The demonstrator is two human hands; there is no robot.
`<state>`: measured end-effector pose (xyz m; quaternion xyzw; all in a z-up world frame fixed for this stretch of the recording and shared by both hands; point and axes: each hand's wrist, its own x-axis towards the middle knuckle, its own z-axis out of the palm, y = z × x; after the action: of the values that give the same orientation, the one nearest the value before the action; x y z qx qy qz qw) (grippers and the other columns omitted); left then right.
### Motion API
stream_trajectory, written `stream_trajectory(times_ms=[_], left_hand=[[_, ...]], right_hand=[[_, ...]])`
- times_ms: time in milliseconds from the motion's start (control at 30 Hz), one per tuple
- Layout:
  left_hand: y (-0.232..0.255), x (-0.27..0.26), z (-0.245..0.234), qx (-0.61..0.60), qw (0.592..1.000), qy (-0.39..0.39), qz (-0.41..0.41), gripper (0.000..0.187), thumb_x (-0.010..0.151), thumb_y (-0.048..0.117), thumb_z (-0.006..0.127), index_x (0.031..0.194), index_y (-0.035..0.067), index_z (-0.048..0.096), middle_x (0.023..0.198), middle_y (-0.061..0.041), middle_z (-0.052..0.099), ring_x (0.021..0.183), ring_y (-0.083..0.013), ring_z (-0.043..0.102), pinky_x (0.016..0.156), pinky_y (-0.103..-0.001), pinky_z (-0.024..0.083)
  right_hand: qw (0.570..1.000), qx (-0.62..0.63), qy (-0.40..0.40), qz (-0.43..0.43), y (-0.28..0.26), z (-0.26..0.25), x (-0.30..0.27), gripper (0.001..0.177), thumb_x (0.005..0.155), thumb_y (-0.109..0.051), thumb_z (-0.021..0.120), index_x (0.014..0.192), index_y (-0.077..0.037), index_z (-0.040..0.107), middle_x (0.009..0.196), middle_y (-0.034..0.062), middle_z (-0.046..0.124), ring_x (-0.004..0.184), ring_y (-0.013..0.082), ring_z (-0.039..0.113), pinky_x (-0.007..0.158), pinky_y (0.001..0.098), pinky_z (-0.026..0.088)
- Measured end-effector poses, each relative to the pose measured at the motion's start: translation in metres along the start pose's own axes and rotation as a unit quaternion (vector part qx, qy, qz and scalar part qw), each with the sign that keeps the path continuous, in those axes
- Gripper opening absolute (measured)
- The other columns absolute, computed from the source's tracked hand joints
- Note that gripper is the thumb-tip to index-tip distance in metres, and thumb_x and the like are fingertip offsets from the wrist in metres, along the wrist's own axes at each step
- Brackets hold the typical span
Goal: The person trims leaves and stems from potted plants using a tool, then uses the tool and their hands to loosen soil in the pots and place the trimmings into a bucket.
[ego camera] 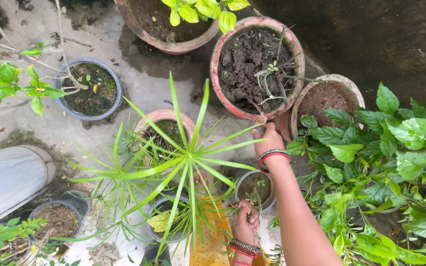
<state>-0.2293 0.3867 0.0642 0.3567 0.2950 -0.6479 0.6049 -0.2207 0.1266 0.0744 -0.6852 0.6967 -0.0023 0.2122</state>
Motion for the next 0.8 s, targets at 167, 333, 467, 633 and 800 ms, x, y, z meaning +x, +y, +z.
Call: stream_trajectory(times_ms=[167,333,467,633,800], left_hand=[[0.006,-0.001,0.005,0.013,1.0,-0.001,0.003,0.024,0.097,0.029,0.055,0.081,0.017,0.043,0.066,0.003,0.041,0.048,-0.0052,0.034,0.041,-0.024,0.023],[0.01,0.007,0.002,0.029,0.999,-0.025,0.009,0.025,0.097,0.032,0.054,0.08,0.017,0.043,0.062,0.003,0.04,0.046,-0.0052,0.031,0.041,-0.024,0.021],[0.003,0.01,0.0,0.0,1.0,-0.017,-0.001,0.026,0.097,0.033,0.056,0.081,0.018,0.044,0.06,0.004,0.037,0.045,-0.0052,0.03,0.041,-0.024,0.02],[-0.001,0.012,-0.014,-0.006,0.998,-0.006,0.055,0.028,0.098,0.032,0.057,0.079,0.017,0.043,0.064,0.006,0.04,0.047,-0.0046,0.032,0.042,-0.023,0.021],[-0.01,0.004,-0.041,-0.003,0.995,-0.008,0.1,0.033,0.102,0.034,0.057,0.078,0.012,0.047,0.065,0.004,0.041,0.048,-0.0036,0.032,0.043,-0.023,0.021]], right_hand=[[0.875,0.401,-0.197,0.188,-0.039,-0.037,-0.012,0.032,0.1,-0.033,0.061,0.117,-0.006,0.055,0.075,0.0128,0.062,0.051,0.0225,0.058,0.044,0.0357,0.048],[0.679,0.618,-0.274,0.285,-0.068,0.005,0.044,0.026,0.101,-0.034,0.06,0.11,-0.009,0.055,0.073,0.0114,0.064,0.047,0.0173,0.055,0.04,0.0284,0.045],[0.773,0.542,-0.168,0.284,-0.103,0.033,0.036,0.027,0.1,-0.031,0.061,0.107,-0.005,0.057,0.072,0.0124,0.062,0.047,0.0195,0.054,0.039,0.0329,0.043],[0.882,0.435,-0.007,0.181,-0.126,0.104,0.008,0.027,0.1,-0.029,0.062,0.109,-0.004,0.058,0.075,0.0127,0.061,0.051,0.0215,0.055,0.042,0.0354,0.044],[0.859,0.484,0.011,0.169,-0.105,0.169,0.062,0.029,0.1,-0.032,0.062,0.11,-0.004,0.059,0.079,0.0122,0.062,0.056,0.0212,0.056,0.046,0.036,0.046]])
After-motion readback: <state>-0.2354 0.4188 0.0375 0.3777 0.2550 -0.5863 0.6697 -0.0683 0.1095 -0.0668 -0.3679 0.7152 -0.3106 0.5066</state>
